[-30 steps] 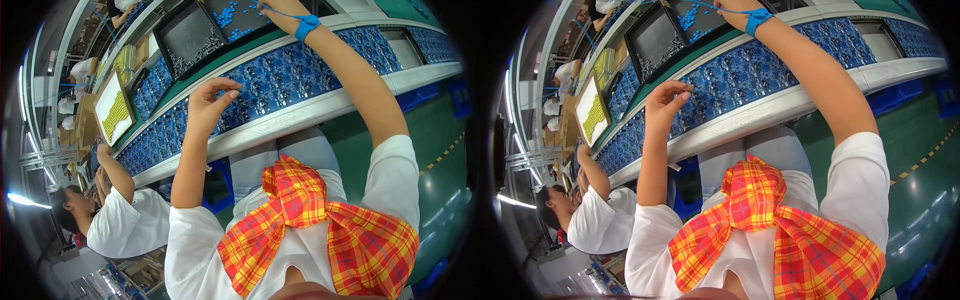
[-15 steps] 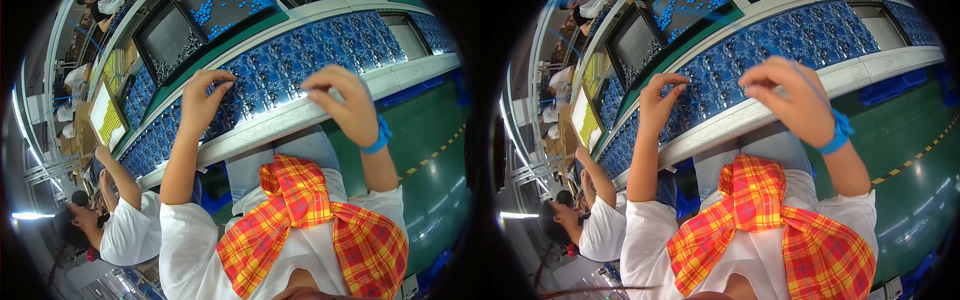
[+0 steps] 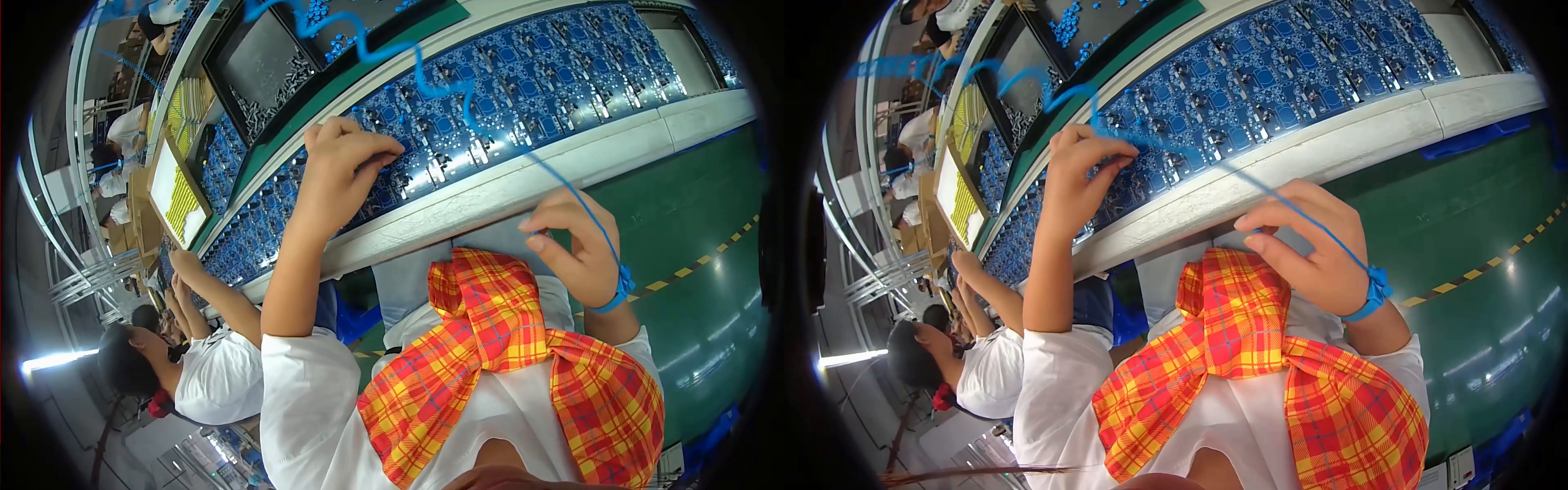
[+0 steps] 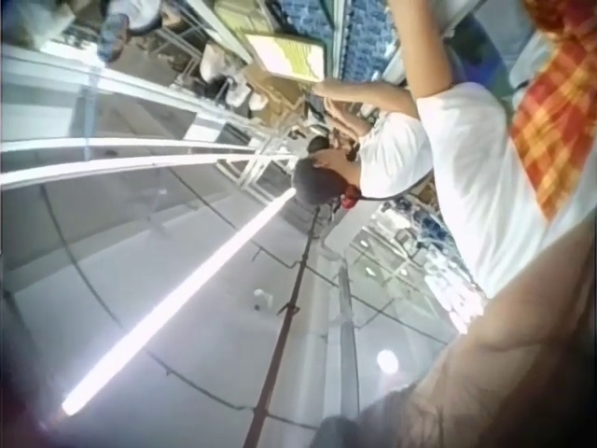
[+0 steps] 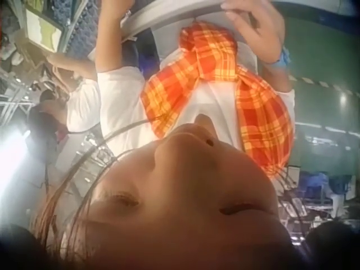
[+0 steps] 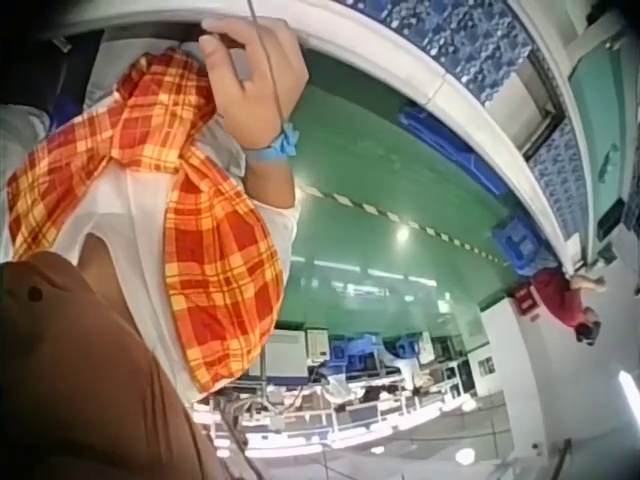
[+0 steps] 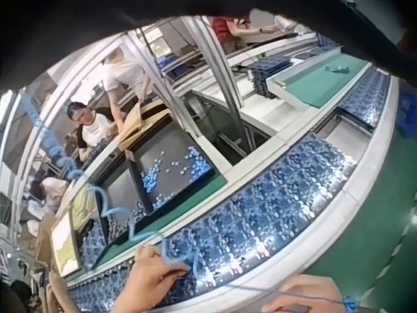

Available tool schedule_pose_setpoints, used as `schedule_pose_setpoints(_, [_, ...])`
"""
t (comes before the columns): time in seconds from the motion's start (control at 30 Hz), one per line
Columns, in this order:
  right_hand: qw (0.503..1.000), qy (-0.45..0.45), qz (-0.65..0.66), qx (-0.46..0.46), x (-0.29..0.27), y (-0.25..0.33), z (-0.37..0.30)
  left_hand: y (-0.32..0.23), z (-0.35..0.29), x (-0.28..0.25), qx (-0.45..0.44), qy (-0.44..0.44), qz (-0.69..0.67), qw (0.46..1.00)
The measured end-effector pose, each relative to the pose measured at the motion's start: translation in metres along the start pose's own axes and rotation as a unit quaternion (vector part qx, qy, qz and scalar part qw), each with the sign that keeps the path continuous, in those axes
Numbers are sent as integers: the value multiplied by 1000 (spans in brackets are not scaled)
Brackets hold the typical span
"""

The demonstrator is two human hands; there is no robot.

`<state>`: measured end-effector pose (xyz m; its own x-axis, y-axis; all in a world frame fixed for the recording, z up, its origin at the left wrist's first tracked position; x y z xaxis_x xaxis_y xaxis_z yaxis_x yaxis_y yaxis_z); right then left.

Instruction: Manually picking small electronic components from a tray and inserting them into a printed circuit board on an assembly line.

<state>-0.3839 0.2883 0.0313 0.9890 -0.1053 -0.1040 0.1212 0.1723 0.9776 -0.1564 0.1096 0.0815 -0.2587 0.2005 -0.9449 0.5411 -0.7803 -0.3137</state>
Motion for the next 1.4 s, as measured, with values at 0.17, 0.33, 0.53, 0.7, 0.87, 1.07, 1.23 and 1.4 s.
schedule_pose_setpoints(0.17, [1000,-5,-8,-15,-2,0,3,8,-6,8,40,-17,8,999])
schedule_pose_setpoints(0.33, [1000,-21,-18,-6,-1,0,4,12,-10,13,38,-47,-14,998])
schedule_pose_setpoints(0.53, [1000,-2,-28,-9,1,1,1,15,-11,15,53,-57,-14,997])
schedule_pose_setpoints(0.7, [999,-11,-41,-22,3,1,2,14,-8,11,60,-34,-12,998])
schedule_pose_setpoints(0.87, [999,-28,-26,18,4,0,1,11,-8,12,92,-35,25,995])
schedule_pose_setpoints(1.07, [999,-23,-36,15,3,1,0,9,8,2,75,-15,19,997])
schedule_pose_setpoints(1.23, [999,-24,-40,9,2,0,0,10,26,9,28,-35,65,997])
schedule_pose_setpoints(1.4, [999,-30,-30,15,-1,-6,-3,8,27,12,13,-9,91,996])
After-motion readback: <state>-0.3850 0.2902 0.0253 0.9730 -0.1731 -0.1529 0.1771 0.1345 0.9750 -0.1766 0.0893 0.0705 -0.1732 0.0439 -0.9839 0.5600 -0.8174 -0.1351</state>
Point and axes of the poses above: each hand's wrist, its own z-axis towards the middle knuckle, its own x-axis out of the palm, y = z × x, the point moved 2 cm from there along z, towards the middle knuckle, and after that the axes turned 5 degrees about x, right-handed, at the moved point
